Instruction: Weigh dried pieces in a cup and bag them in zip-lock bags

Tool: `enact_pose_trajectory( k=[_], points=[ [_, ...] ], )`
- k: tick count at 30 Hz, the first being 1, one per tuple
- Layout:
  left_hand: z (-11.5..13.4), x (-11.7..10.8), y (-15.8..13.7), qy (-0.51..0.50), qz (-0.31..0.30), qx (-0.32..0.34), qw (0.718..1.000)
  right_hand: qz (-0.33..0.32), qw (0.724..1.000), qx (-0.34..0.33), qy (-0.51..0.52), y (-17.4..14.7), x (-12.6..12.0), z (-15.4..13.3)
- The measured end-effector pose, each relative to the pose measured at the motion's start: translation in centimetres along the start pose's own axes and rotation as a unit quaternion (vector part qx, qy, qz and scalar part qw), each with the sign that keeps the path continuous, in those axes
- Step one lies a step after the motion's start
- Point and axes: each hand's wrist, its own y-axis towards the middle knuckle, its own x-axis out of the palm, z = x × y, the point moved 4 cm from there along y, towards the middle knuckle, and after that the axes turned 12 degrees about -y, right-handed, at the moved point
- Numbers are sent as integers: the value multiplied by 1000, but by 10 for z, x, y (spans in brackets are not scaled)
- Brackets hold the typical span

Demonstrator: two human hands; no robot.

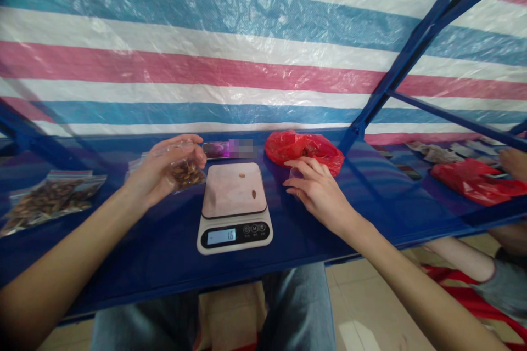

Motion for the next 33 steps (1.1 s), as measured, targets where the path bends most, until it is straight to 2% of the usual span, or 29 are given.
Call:
enact_pose_trajectory(
  k=[6, 10, 14, 18, 22, 26, 30, 33],
  points=[
    [-2, 4, -1, -7, 23, -20, 1000, 34, 999, 5, -23, -15, 3, 0],
    [-5, 11, -3, -2, 0, -29, 1000, 50, 999, 14, -12, -16, 12, -3],
    [0, 18, -8, 65, -28, 32, 997, 72, 997, 4, 2, -8, 5, -10],
    [9, 25, -13, 215, -24, 112, 970, 101, 995, 15, 16, 9, -14, -16],
    [11, 27, -14, 292, -33, 158, 943, 46, 997, 25, 61, 16, -24, -7],
    [7, 26, -14, 305, -45, 155, 939, -31, 991, 52, 116, -7, -11, 14],
    [4, 29, -14, 307, -55, 148, 939, -68, 994, 60, 61, -28, 10, 22],
    [2, 32, -14, 306, -67, 141, 939, -67, 995, 65, 26, -27, 20, 20]
  ],
)
